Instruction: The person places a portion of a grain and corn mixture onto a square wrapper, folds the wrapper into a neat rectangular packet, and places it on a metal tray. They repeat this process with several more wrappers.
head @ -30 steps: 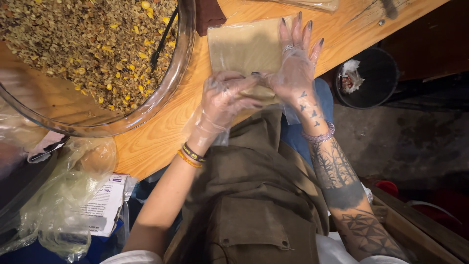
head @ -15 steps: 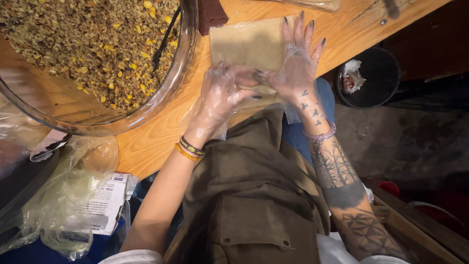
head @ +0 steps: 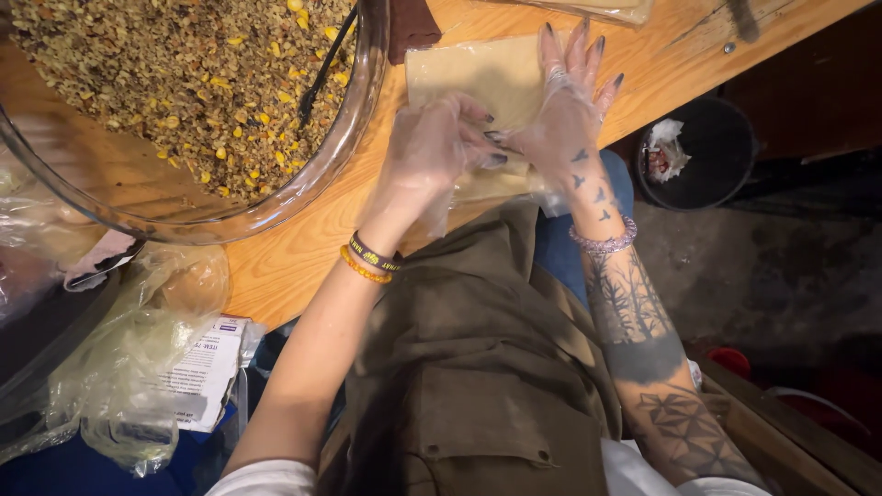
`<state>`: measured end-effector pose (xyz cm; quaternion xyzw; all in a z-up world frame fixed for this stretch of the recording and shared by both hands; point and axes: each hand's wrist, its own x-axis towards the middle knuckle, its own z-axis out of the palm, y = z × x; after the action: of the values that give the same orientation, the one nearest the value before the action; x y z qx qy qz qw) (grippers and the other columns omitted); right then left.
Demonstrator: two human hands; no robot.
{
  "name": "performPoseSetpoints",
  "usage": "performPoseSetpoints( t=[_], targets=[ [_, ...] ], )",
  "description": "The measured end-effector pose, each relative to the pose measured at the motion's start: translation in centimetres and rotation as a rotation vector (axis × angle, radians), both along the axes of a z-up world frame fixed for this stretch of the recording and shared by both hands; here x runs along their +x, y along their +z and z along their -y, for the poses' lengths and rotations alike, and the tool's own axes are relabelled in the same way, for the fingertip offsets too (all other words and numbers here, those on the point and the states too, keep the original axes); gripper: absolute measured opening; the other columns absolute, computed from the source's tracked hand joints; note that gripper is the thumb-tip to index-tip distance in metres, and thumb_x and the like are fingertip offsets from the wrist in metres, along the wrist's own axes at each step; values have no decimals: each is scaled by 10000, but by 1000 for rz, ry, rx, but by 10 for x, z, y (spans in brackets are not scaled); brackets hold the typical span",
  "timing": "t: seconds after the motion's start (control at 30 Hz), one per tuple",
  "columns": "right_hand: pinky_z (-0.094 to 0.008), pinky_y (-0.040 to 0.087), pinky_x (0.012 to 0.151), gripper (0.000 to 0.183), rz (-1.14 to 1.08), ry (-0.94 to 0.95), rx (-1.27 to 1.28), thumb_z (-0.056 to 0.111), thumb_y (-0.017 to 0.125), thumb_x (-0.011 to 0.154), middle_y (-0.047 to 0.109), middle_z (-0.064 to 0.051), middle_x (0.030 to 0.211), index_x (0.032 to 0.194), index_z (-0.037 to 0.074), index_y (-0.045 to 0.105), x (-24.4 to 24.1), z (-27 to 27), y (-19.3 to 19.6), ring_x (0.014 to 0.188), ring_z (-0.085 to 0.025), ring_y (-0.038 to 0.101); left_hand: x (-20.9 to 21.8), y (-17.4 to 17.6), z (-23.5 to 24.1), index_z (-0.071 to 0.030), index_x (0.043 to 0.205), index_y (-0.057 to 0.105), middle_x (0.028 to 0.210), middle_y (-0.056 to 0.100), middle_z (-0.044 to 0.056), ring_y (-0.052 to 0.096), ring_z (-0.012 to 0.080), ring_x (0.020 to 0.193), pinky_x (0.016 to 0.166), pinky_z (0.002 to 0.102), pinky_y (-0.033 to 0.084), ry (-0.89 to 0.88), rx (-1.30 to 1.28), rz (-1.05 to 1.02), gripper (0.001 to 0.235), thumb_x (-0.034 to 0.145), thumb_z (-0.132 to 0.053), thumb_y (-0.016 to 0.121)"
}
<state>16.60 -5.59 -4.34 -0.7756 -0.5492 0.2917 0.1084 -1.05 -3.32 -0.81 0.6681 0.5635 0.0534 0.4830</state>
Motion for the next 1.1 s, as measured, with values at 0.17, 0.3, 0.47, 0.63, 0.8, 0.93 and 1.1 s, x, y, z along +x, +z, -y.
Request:
performPoseSetpoints(
  t=[0.17,0.3,0.47,0.63,0.8,0.93,1.1],
  targets=[
    [-602,28,1337,1035,-31,-140,272,151,972,907,116,-223,1766,1700,46,315,-11,10,8,1637,-454,69,5,-13,-7,-177,1129,783,1032,869,-95,825,54,848,841,277,651,-37,89,-120,400,784,-212,982],
    [-708,378,1398,793,-698,-2,911,217,869,1101,456,-194,1715,1699,150,351,-10,74,-32,1632,-429,459,13,2,-3,-211,1109,777,863,863,-95,833,12,868,818,243,663,65,-42,-156,307,912,24,787],
    [-471,641,948,216,-234,163,1150,81,971,875,824,-143,1029,1062,44,870,-38,87,-18,1009,-372,785,14,-22,-2,-298,1088,801,877,842,21,820,256,993,887,409,647,334,99,-30,361,774,-120,787],
    [-467,641,966,166,-152,219,1134,64,939,907,844,-131,1054,1062,63,878,-30,83,-33,1054,-360,785,-4,46,36,-139,1155,723,917,775,122,762,324,1036,1052,581,536,503,51,793,244,967,-29,612],
    [-467,636,992,134,-142,213,1125,66,915,925,848,-126,1080,1051,61,871,-27,87,-38,1085,-357,781,-101,97,41,-91,1077,741,996,717,104,689,291,1096,1192,557,421,673,448,843,86,1011,-35,745],
    [-461,631,990,123,-168,231,1157,54,897,934,847,-127,1058,1055,61,877,-24,87,-43,1074,-353,783,-151,109,24,-136,1380,690,1282,663,116,618,326,1273,1167,527,483,488,1243,-306,526,956,26,956],
    [-416,625,991,75,-132,264,1183,119,878,959,845,-110,1090,1024,84,891,-20,81,-61,1088,-333,771,-88,37,51,-209,1329,686,1230,651,49,636,296,1206,1063,481,562,299,1368,-162,482,941,-48,924]
  ],
)
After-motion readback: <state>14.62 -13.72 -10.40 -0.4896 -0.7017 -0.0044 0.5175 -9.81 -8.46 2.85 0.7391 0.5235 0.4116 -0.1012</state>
